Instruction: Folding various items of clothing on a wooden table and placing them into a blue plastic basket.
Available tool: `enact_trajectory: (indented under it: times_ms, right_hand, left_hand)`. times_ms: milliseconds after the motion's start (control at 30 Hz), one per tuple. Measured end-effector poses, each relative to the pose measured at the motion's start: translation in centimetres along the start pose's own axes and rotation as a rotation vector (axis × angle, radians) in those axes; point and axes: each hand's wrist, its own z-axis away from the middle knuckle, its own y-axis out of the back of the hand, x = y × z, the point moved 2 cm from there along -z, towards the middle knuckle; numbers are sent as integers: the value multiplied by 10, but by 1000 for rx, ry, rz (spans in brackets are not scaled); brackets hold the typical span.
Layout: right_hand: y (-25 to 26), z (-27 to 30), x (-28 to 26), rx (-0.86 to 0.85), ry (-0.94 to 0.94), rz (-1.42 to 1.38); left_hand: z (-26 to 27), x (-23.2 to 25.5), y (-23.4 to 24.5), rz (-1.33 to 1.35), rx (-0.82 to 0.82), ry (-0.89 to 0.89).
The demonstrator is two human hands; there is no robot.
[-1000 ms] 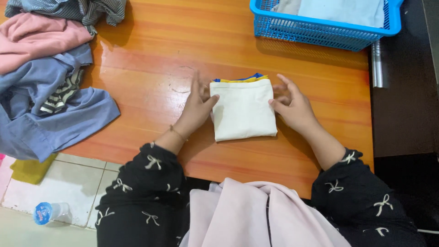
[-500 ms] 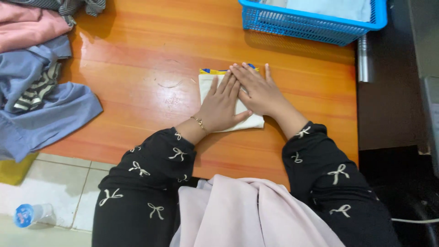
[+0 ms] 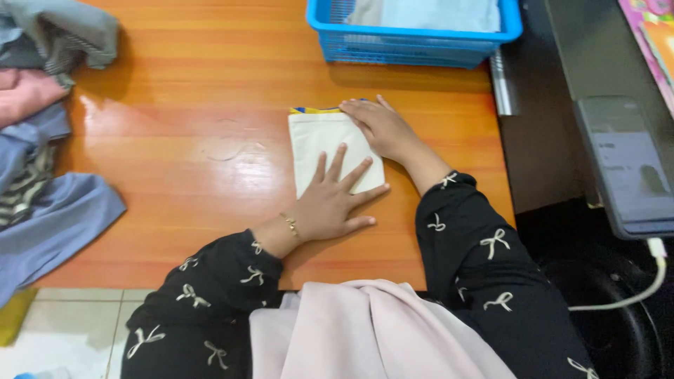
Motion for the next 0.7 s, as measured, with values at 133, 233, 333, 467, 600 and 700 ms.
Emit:
enact_trajectory:
  times_ms: [133,233,333,467,600,700]
  right_hand:
    - [2,1,-2,91,4,-48]
    - [10,4,-13,210,40,18]
    - [18,7,-41,208,179,28]
    - [-2,3,-70,-127,306,71]
    - [-7,-1,-71,-359,302,202]
    - [-4,-3,-70,-323,249,228]
  left_hand:
    - [-6,8,8,-11,-137,10]
    - [-4,8,3,-20,-156,-36]
    - [5,9,-14,29,-80,-168]
    - [6,22,-10,-34,-77,-281]
    - [6,26,-7,74,-89,-332]
    - [6,28,-1,64,-73,-345]
